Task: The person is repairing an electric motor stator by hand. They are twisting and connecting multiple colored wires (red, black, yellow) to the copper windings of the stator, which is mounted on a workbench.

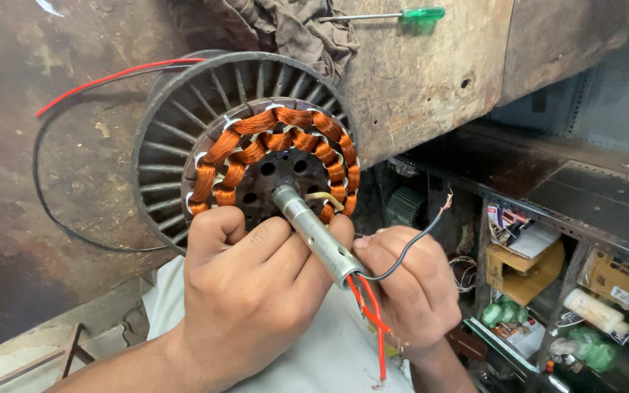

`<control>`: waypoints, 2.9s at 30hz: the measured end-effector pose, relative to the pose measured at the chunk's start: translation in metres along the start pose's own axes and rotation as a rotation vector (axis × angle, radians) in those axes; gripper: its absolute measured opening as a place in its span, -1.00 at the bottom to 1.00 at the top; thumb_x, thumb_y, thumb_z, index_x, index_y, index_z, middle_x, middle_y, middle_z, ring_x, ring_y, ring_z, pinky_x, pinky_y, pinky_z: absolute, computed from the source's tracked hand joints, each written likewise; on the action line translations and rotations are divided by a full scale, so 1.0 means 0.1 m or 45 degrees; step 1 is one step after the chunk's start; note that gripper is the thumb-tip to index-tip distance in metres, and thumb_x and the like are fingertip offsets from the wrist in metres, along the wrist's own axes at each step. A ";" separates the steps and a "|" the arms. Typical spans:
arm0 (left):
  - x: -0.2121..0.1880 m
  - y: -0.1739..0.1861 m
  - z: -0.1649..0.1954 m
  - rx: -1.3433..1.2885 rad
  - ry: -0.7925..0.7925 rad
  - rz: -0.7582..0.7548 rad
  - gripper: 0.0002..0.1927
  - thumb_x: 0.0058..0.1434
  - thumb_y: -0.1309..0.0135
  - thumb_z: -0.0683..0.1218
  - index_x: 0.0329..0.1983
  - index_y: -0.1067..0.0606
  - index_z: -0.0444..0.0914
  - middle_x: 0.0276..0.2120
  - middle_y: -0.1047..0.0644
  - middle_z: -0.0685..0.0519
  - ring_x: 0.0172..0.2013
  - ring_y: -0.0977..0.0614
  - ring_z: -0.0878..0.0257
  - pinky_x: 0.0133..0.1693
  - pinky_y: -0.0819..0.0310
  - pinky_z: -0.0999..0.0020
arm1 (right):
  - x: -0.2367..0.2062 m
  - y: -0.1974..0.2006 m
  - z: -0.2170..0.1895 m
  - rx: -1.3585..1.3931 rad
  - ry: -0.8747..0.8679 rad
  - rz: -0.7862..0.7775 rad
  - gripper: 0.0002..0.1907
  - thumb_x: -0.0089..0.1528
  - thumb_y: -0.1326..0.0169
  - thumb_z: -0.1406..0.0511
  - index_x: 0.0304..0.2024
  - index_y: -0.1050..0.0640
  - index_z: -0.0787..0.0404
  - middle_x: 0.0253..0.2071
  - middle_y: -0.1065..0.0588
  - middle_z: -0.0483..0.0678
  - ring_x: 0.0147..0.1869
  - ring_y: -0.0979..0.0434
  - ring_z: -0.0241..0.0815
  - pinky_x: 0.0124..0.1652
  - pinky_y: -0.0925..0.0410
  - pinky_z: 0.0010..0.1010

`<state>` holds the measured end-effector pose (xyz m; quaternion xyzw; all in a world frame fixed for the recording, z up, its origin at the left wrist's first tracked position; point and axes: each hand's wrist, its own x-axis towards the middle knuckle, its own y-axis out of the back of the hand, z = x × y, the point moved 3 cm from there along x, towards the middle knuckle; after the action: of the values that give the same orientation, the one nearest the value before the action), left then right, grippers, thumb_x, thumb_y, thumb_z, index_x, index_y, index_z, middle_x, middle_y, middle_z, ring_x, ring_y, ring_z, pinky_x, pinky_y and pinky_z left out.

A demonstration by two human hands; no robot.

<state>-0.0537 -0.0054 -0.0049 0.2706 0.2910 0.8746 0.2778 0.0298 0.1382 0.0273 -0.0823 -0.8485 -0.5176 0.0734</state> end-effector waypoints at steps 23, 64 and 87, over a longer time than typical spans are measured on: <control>-0.02 -0.02 0.01 -0.004 0.018 -0.001 -0.77 0.26 -0.18 -0.09 -0.02 -0.62 -0.14 -0.39 -0.54 0.29 -0.33 -0.53 0.41 -0.18 -0.11 0.29 | 0.14 0.14 0.12 -0.227 0.124 -0.044 -0.76 0.12 -0.39 0.46 -0.23 -0.59 0.34 -0.26 -0.51 -0.02 -0.19 -0.56 -0.05 -0.17 -0.45 -0.30; -0.01 -0.07 0.11 0.009 0.163 -0.118 -0.67 0.27 -0.22 0.01 0.05 -0.51 -0.15 -0.36 -0.49 0.24 -0.30 -0.51 0.35 -0.10 -0.05 0.20 | -0.44 -0.21 0.18 0.347 -0.519 0.171 -0.78 0.23 -0.26 0.53 -0.09 -0.56 0.34 -0.09 -0.56 0.05 -0.06 -0.62 -0.16 -0.10 -0.49 -0.49; -0.03 -0.09 0.06 0.001 0.121 0.051 -0.64 0.21 -0.24 0.00 0.04 -0.55 -0.20 -0.34 -0.54 0.22 -0.30 -0.53 0.39 -0.14 -0.07 0.26 | 0.16 -0.06 0.40 0.274 -0.180 -0.196 -0.78 0.10 -0.30 0.48 -0.21 -0.60 0.27 -0.25 -0.55 -0.05 -0.12 -0.56 -0.08 -0.10 -0.43 -0.35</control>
<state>-0.0442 0.0009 -0.0075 0.2347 0.2988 0.8917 0.2458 0.0115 0.1724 0.0075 -0.0449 -0.9060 -0.4205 -0.0181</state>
